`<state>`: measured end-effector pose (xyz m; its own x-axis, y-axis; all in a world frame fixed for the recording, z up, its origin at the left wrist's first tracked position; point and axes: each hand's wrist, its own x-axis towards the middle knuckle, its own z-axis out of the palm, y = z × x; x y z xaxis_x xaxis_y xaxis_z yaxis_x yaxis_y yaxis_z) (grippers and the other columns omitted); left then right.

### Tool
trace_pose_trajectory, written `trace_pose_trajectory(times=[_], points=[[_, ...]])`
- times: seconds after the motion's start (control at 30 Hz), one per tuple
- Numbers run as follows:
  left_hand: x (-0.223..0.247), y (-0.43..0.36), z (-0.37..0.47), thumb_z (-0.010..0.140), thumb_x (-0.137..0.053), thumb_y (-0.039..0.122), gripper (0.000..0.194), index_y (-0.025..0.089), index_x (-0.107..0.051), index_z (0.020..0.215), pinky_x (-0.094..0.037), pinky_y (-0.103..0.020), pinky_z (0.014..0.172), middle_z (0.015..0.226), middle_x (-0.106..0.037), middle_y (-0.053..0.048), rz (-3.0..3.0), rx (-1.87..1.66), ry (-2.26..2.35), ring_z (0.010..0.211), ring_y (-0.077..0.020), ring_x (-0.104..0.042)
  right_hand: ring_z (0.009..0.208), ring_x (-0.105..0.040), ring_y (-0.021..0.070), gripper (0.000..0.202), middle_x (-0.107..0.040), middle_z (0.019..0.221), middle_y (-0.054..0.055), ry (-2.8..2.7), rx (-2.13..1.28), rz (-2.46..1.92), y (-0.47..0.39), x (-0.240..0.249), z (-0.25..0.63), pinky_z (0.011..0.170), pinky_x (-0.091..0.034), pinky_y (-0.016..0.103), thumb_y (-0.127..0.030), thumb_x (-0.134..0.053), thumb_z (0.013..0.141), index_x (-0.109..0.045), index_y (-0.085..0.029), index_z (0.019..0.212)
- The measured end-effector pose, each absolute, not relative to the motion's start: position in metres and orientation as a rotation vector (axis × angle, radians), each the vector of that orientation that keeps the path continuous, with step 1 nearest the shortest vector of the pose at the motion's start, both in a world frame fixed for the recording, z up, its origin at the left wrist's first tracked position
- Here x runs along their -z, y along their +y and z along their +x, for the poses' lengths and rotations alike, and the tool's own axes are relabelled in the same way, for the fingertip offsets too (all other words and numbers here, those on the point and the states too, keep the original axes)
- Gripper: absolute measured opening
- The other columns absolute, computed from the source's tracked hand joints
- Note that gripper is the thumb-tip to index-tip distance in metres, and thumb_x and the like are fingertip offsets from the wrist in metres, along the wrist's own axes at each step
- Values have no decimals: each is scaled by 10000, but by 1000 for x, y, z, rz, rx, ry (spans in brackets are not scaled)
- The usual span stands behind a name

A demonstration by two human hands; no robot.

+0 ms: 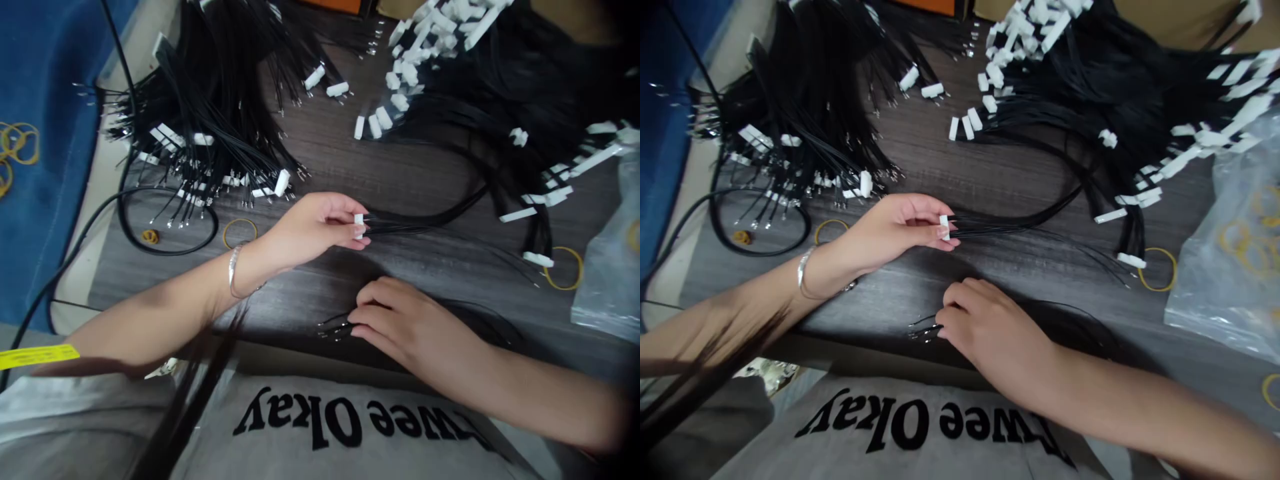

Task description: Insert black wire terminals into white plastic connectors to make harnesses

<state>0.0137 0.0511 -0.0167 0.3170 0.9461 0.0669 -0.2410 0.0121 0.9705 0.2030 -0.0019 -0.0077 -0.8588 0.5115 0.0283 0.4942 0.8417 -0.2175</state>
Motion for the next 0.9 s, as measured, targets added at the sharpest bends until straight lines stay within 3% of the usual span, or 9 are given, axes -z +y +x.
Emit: trace_pose_trajectory(times=[0.27, 0.37, 0.53, 0.7, 0.9], points=[[18, 51, 14, 764, -588, 21, 136, 61, -586, 895, -556, -330, 766, 759, -643, -38, 1218, -1087, 756, 720, -142, -671, 779, -478, 205, 165, -549, 830, 92, -2975, 146, -898, -11, 26, 192, 710, -425, 371, -67, -436, 839, -571, -129, 768], [18, 52, 13, 762, -590, 25, 143, 64, -588, 899, -554, -319, 754, 752, -649, -41, 1185, -1084, 740, 719, -140, -669, 815, -516, 185, 150, -564, 875, 96, -2841, -4, -958, -4, 15, 195, 733, -441, 336, -76, -389, 863, -522, -133, 825], [20, 54, 9, 749, -616, 46, 149, 80, -599, 893, -554, -299, 753, 768, -661, -34, 1101, -1052, 689, 738, -142, -675, 568, -495, 89, 93, -562, 687, -13, -2565, -369, -1235, 28, -26, 204, 527, -379, 211, -256, -445, 884, -496, -178, 874], [17, 56, 5, 755, -633, 77, 160, 76, -599, 911, -555, -291, 772, 836, -668, -53, 1111, -1009, 691, 813, -169, -678, 580, -499, 76, 162, -579, 668, -27, -2470, -362, -1259, 57, -45, 206, 558, -368, 210, -292, -472, 860, -577, -181, 806], [9, 53, 7, 764, -636, 81, 148, 76, -610, 909, -559, -247, 750, 853, -683, -62, 1072, -960, 775, 807, -157, -678, 599, -527, 79, 151, -606, 674, -40, -2472, -587, -1277, 68, -42, 208, 547, -378, 206, -279, -501, 822, -616, -194, 774]])
